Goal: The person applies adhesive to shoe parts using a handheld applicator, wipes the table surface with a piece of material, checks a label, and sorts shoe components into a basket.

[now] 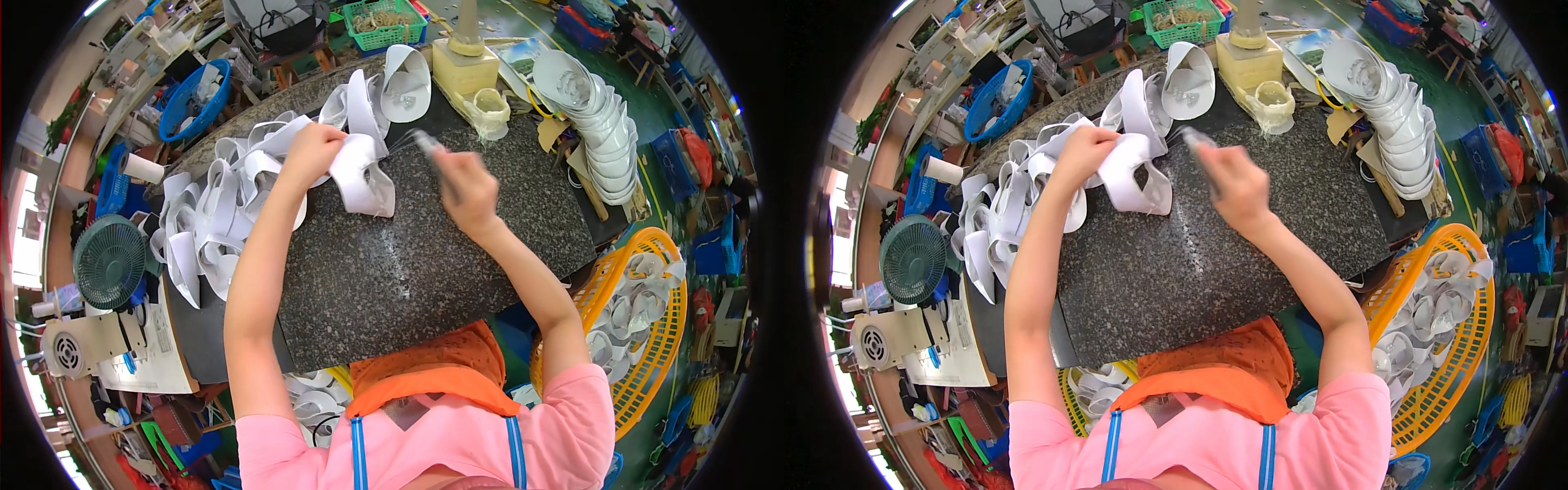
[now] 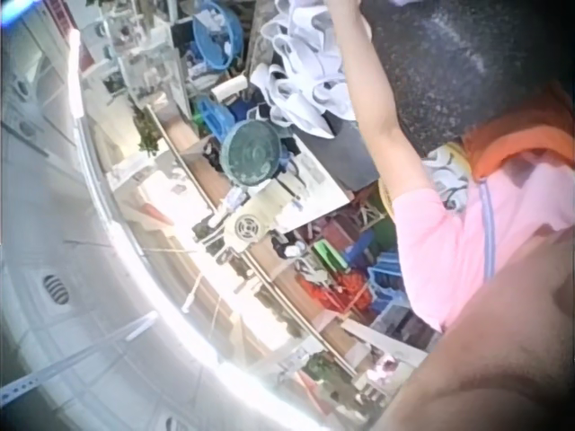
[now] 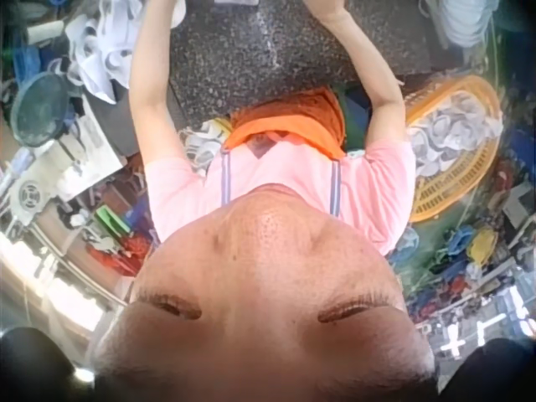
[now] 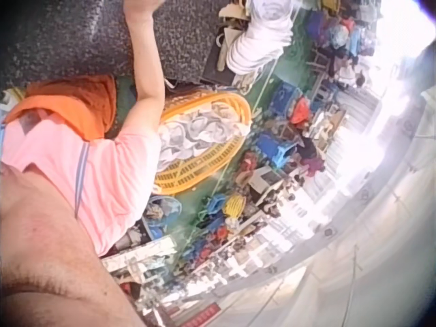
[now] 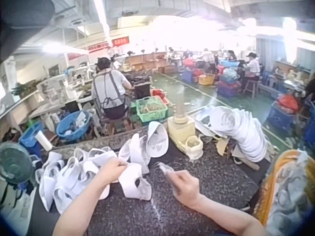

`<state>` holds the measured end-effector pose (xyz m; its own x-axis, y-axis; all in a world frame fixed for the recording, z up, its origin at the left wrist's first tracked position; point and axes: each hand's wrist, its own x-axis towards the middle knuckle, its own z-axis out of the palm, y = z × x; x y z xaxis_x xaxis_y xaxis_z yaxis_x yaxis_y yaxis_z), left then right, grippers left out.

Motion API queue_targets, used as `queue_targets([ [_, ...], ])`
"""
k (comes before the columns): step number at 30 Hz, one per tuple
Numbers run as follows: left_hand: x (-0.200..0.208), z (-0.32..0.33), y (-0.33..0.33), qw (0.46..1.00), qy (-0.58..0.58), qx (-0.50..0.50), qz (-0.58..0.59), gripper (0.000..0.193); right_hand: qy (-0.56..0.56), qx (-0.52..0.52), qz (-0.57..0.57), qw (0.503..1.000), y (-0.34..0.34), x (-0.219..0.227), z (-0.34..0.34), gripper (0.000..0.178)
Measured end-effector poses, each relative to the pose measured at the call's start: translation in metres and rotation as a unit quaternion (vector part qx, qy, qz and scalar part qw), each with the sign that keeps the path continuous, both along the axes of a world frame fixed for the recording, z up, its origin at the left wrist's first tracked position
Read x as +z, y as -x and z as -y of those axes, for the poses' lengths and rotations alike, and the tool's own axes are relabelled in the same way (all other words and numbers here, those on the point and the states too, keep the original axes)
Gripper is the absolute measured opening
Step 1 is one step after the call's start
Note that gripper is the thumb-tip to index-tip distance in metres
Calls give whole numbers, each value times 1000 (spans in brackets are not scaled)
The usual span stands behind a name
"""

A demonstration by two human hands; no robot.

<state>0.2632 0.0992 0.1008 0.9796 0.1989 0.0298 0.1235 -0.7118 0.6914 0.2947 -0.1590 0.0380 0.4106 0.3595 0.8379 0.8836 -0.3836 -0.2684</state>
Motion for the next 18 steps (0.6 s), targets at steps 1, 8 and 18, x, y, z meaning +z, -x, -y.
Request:
queue_targets([
  [1,-5,-7,13,997,36,18,65,19,-94,8,-69,993,-1,6,4,38],
  [8,-10,-2,135,892,437,103,41,29,-213,175,-546,791,33,50,9,29],
  [18,-39,64,199,892,-332,-87,294,31,-344,297,-607,652,54,60,17,35],
])
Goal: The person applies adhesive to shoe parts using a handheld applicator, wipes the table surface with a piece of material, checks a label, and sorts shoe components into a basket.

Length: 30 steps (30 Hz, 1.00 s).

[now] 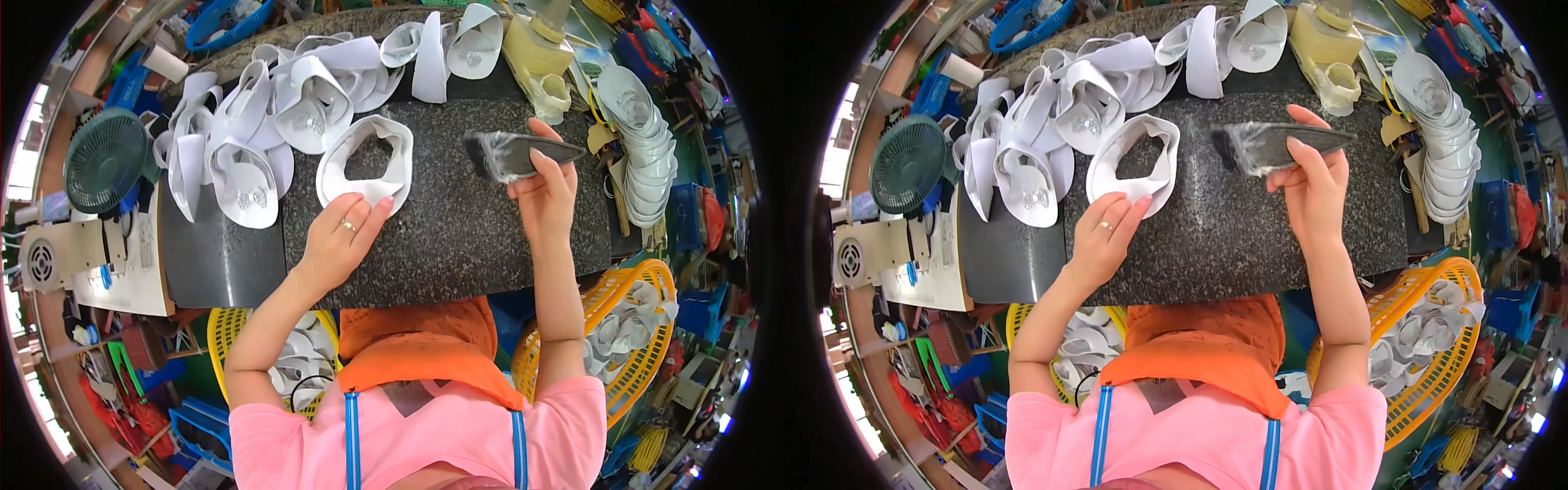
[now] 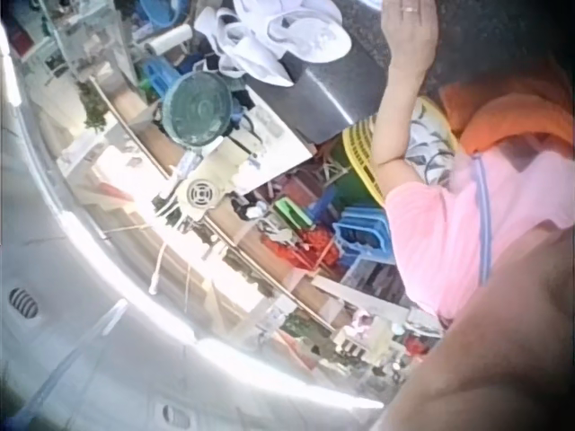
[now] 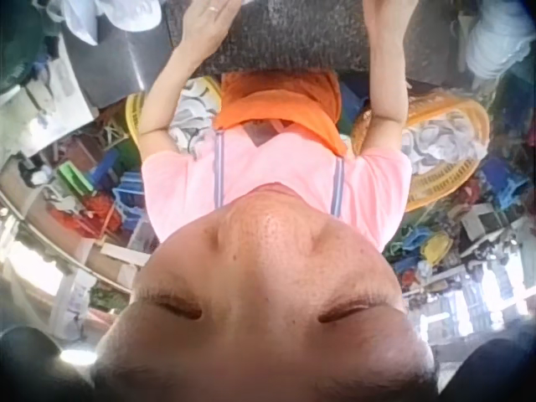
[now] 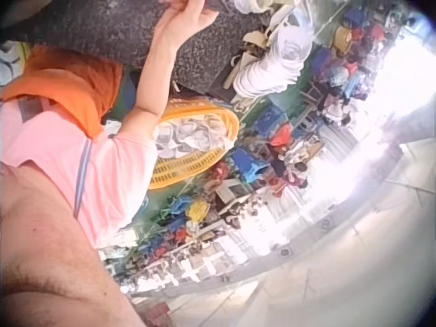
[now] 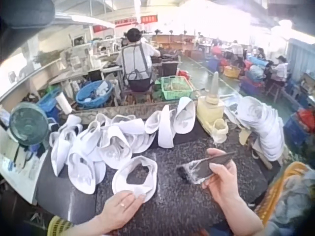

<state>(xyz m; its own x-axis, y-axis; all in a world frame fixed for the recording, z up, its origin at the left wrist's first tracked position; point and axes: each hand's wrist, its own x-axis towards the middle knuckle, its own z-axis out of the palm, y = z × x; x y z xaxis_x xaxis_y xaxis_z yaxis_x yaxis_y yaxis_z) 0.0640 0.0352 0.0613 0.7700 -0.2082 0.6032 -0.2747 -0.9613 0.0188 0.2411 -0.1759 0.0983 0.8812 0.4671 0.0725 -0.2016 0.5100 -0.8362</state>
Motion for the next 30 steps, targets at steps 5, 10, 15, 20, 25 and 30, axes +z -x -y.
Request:
queue_targets([
  [5,-37,5,22,998,36,23,-44,32,185,35,49,981,4,11,-14,32],
  [10,-44,14,17,999,37,18,-26,22,333,133,199,912,32,2,-69,25],
  [15,-41,19,17,999,29,22,-31,19,440,108,472,756,48,-31,-104,22],
  [20,-43,17,20,999,25,25,-34,19,497,50,479,722,50,-18,-111,19],
  [25,-38,14,25,990,119,53,-47,18,460,55,491,738,38,-24,-106,27],
  [30,-20,-1,46,745,644,172,25,19,44,-105,218,969,47,27,-63,24],
])
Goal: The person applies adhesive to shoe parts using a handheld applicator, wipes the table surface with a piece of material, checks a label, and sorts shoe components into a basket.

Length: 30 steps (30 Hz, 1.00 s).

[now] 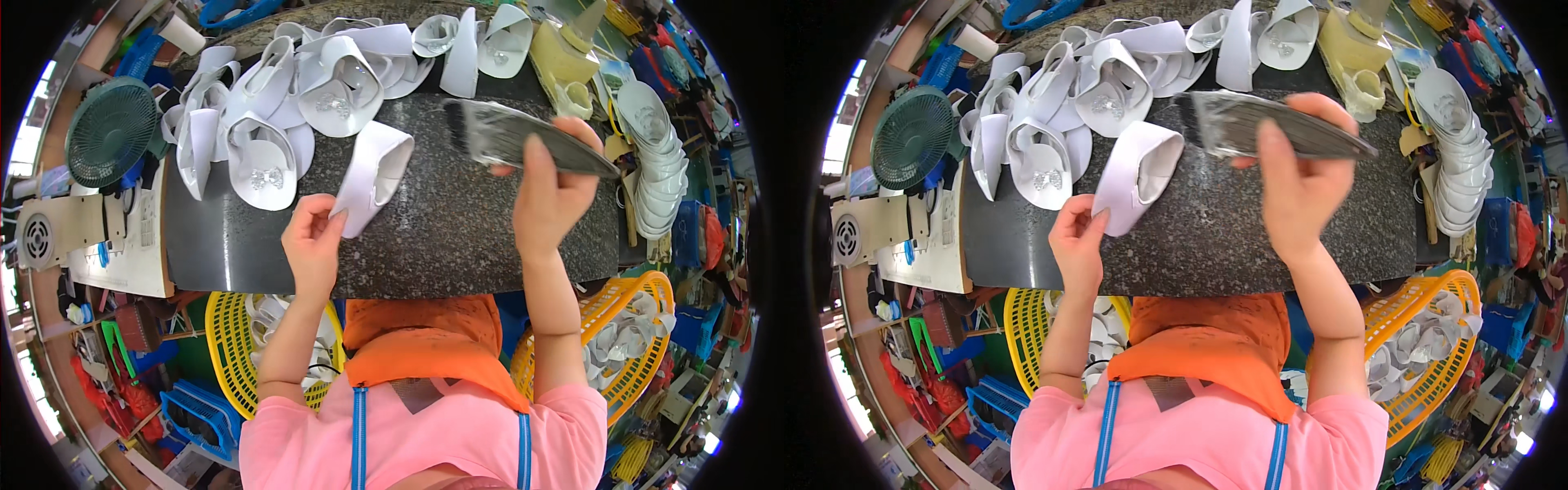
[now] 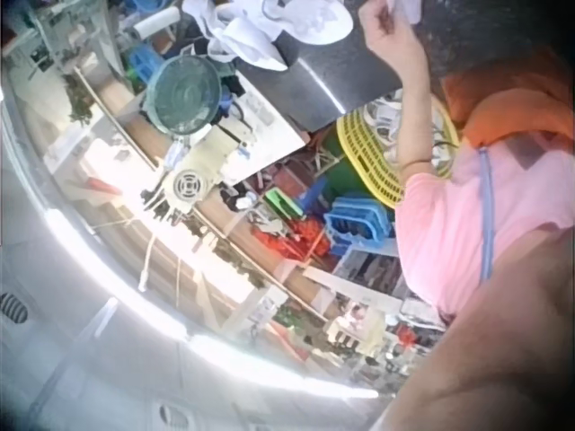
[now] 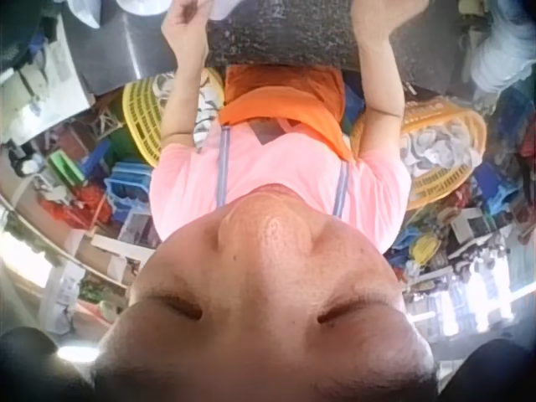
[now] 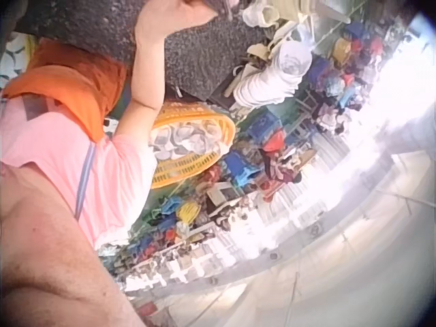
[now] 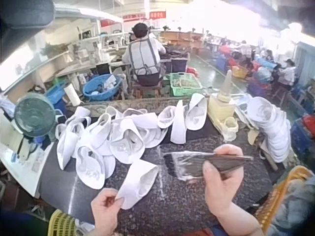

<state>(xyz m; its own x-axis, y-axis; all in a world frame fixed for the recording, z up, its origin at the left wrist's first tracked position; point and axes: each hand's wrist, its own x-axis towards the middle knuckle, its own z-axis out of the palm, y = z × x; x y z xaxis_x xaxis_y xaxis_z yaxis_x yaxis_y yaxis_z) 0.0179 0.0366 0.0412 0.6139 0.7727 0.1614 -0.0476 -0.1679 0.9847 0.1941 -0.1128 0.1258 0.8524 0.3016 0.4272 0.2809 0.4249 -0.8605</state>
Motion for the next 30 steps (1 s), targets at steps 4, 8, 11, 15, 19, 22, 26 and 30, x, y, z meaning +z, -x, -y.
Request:
queue_targets([
  [4,-13,-9,9,949,300,-6,101,19,141,144,-69,977,2,-26,-6,30],
  [8,-15,-8,11,939,327,-16,102,19,199,256,-146,935,18,-41,-37,22],
  [11,-12,-8,13,945,314,-9,89,18,312,78,104,941,9,-50,-59,22],
  [15,-14,-15,14,932,350,14,95,18,262,134,295,909,21,-46,-48,28],
  [19,-17,-22,26,909,394,36,132,19,283,231,358,859,35,-35,-27,35],
  [22,-8,-22,43,897,418,37,139,24,379,191,323,846,45,-38,-20,33],
  [26,32,-41,133,926,329,118,145,29,318,81,85,941,34,-37,8,18],
  [30,57,-29,280,918,231,314,72,32,326,85,109,935,15,-56,27,17],
])
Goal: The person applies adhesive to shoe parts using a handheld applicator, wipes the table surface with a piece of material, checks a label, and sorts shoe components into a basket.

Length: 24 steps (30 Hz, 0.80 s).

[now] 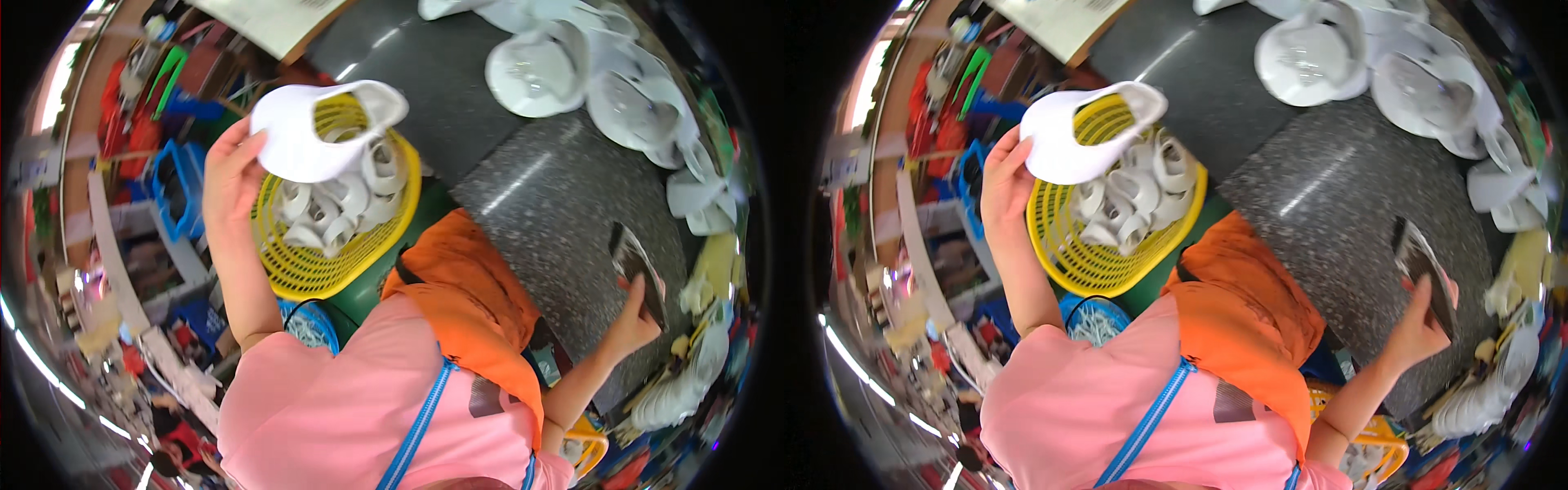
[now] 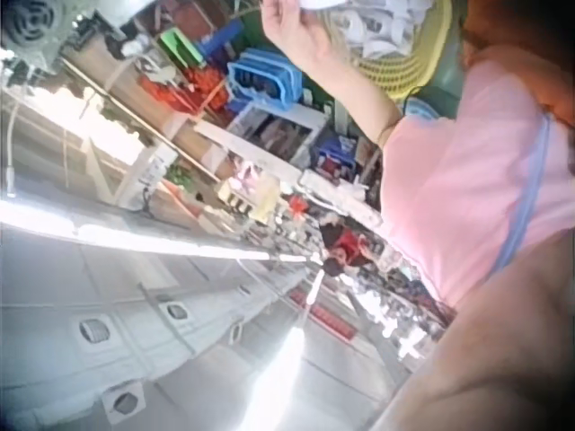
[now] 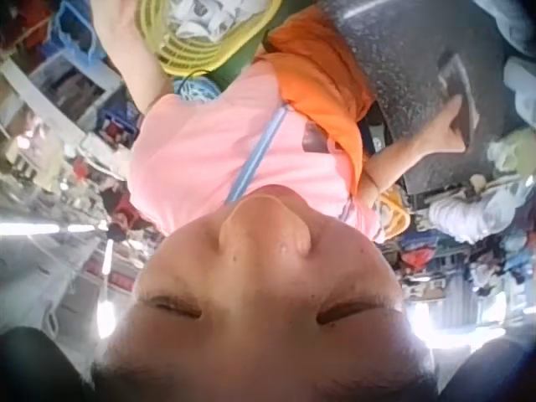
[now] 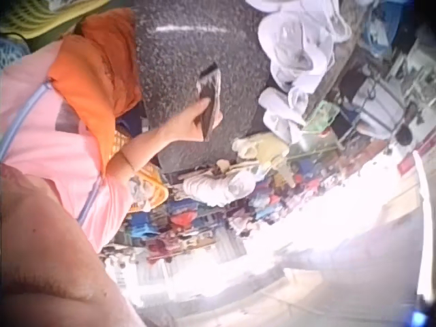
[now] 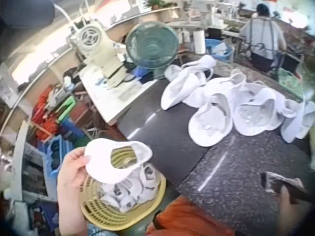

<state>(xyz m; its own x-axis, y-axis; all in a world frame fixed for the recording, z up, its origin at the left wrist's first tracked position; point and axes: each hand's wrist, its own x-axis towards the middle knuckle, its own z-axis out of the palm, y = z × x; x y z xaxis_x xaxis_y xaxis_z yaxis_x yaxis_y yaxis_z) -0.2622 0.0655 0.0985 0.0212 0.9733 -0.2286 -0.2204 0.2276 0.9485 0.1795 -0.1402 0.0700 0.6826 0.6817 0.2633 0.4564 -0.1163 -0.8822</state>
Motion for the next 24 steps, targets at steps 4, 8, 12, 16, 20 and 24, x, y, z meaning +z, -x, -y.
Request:
queue_targets([
  [4,-53,43,108,983,45,125,-130,34,53,-30,14,998,7,-3,-8,23],
  [8,-157,70,170,944,144,249,-163,33,66,-11,44,997,10,-1,-2,28],
  [12,-234,106,222,904,191,376,-74,29,72,-22,74,994,21,-3,3,20],
  [16,-286,123,223,875,83,461,121,26,116,-78,79,987,15,-1,20,37],
  [20,-399,132,221,759,103,573,291,28,143,-96,65,983,26,-6,12,42],
  [24,-452,145,207,719,373,579,98,25,142,-83,72,984,12,-10,30,41],
])
